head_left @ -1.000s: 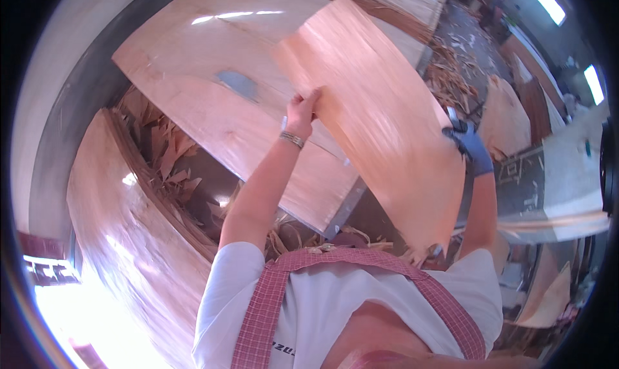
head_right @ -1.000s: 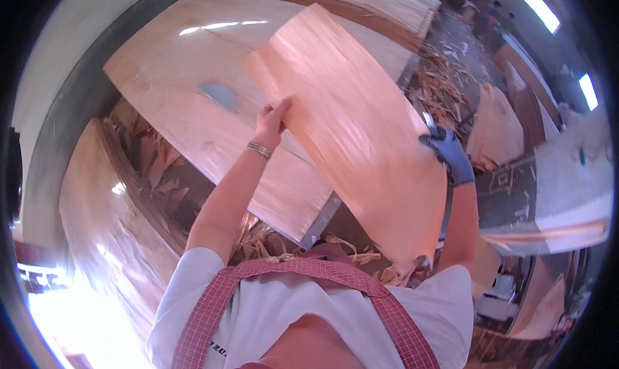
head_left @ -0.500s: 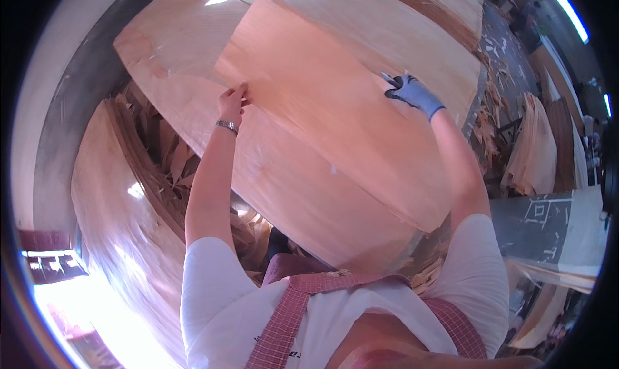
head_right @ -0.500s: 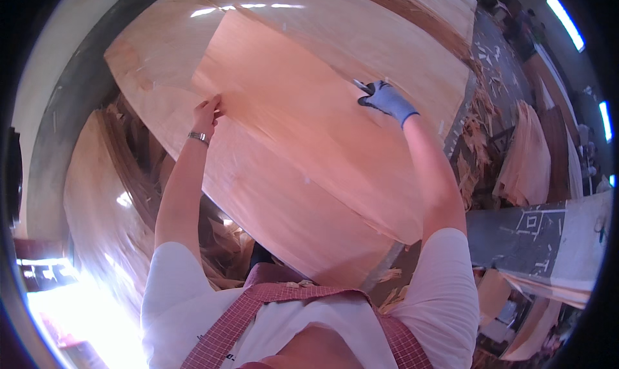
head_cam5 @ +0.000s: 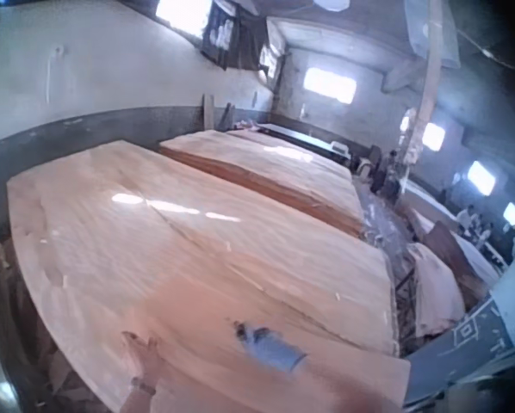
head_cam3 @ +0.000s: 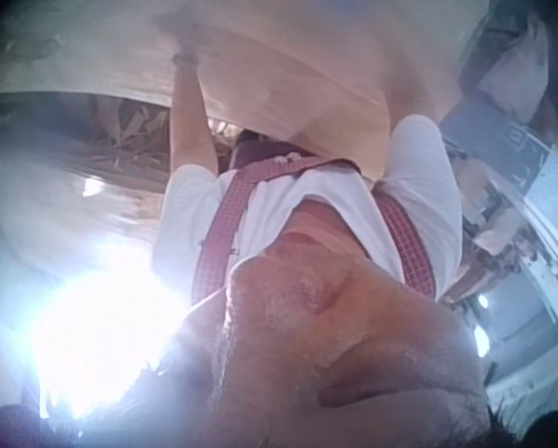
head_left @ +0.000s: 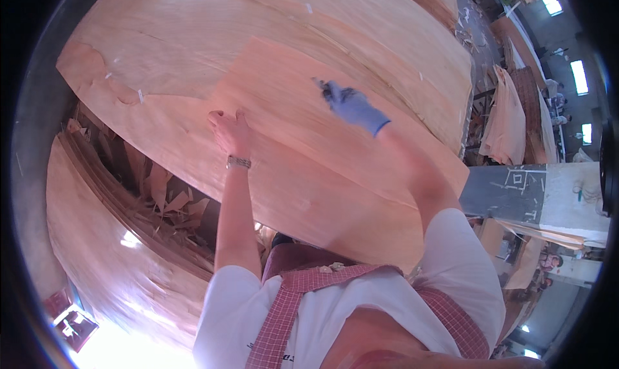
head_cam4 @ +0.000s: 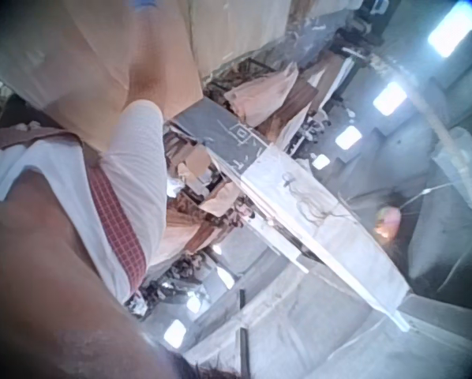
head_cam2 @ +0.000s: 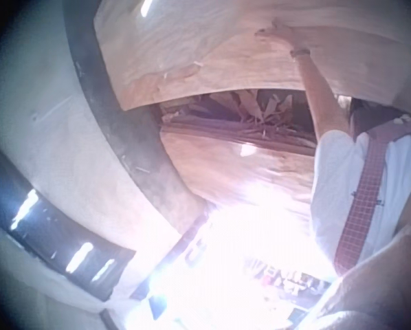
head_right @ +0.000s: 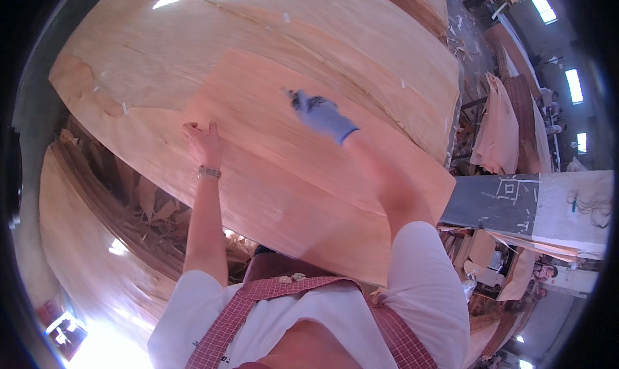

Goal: The person uses a small hand tool to lift and peel thin layers of wood veneer from large sheets on a work table, setting the peeled pieces aside.

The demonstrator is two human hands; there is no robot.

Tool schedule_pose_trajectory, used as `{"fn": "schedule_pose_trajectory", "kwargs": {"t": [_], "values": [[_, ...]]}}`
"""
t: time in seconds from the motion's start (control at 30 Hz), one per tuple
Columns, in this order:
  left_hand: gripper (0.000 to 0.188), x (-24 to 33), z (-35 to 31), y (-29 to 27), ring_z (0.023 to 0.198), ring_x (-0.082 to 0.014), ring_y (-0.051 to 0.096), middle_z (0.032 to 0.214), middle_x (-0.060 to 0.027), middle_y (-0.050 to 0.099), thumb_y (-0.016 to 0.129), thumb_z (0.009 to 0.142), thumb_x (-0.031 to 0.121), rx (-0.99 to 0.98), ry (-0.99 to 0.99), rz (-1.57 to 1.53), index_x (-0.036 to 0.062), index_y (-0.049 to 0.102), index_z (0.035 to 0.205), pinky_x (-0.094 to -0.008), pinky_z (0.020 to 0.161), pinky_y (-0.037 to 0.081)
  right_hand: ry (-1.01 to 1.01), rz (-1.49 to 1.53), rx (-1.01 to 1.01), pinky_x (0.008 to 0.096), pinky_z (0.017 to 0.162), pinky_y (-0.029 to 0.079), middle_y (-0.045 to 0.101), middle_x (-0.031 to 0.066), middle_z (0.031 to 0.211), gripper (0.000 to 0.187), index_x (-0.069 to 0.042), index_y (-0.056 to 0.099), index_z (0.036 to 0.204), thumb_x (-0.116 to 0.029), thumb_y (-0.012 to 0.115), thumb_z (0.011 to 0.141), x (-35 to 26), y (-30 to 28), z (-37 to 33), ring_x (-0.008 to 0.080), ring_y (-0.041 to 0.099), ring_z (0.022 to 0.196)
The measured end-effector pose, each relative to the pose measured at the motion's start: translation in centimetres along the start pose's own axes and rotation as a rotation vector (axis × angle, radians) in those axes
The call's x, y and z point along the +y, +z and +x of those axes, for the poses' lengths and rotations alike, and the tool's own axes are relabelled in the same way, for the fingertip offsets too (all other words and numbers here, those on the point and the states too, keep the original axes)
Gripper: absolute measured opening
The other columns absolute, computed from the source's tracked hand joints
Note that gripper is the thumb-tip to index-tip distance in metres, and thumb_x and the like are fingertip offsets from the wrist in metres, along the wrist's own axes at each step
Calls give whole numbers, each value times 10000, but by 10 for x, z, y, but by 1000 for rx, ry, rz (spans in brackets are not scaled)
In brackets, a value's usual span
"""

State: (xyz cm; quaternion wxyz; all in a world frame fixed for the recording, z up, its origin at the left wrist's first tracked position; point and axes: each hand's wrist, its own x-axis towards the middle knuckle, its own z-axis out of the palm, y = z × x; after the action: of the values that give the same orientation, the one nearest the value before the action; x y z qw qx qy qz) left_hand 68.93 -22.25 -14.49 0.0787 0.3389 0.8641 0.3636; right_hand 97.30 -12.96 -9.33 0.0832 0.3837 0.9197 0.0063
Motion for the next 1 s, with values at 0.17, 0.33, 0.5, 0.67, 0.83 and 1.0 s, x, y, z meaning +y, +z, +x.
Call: {"fn": "schedule_pose_trajectory", "kwargs": {"t": [0.17, 0.33, 0.5, 0.67, 0.83, 1.0], "values": [[351, 9, 37, 22, 1097, -312, 531, 1227, -122, 562, 657, 817, 133, 24, 720, 26, 34, 573, 1143, -389, 919, 437, 126, 109, 3, 521, 529, 497, 683, 169, 768, 343, 0, 452, 1117, -307, 436, 965, -91, 13, 112, 329, 690, 698], [291, -6, 88, 62, 1082, -282, 534, 1218, -64, 575, 568, 848, 80, -105, 729, 71, 75, 597, 1137, -375, 917, 442, 242, 156, -40, 519, 576, 527, 704, 172, 911, 313, 9, 472, 1126, -241, 454, 940, -139, 18, 182, 339, 707, 772], [268, 6, 80, 67, 1056, -260, 535, 1206, -10, 575, 569, 848, 127, -156, 733, 195, 108, 619, 1110, -363, 896, 452, 243, 158, 45, 493, 540, 529, 698, 204, 905, 291, 19, 477, 1128, -186, 458, 923, -133, 41, 159, 332, 705, 719], [547, 16, 69, 63, 1176, -245, 492, 1296, -19, 539, 692, 776, 408, -272, 593, 390, 106, 581, 1218, -399, 975, 406, -44, -136, -29, 448, 431, 493, 675, 215, 845, 356, 60, 513, 1169, -181, 477, 909, -148, 60, 39, 251, 669, 578], [797, 34, 72, 44, 1311, -273, 392, 1432, -39, 436, 719, 721, 562, -456, 473, 491, 114, 502, 1343, -453, 1068, 341, -133, -112, -118, 422, 378, 440, 647, 158, 836, 406, 31, 514, 1245, -202, 488, 914, -120, 60, -55, 202, 622, 530], [798, 36, 71, 45, 1324, -278, 373, 1452, -61, 410, 721, 731, 540, -437, 453, 502, 107, 489, 1359, -474, 1083, 310, -301, 38, -53, 445, 383, 402, 613, 93, 641, 314, -36, 534, 1175, -240, 477, 944, -33, 53, -139, 248, 608, 511]]}}
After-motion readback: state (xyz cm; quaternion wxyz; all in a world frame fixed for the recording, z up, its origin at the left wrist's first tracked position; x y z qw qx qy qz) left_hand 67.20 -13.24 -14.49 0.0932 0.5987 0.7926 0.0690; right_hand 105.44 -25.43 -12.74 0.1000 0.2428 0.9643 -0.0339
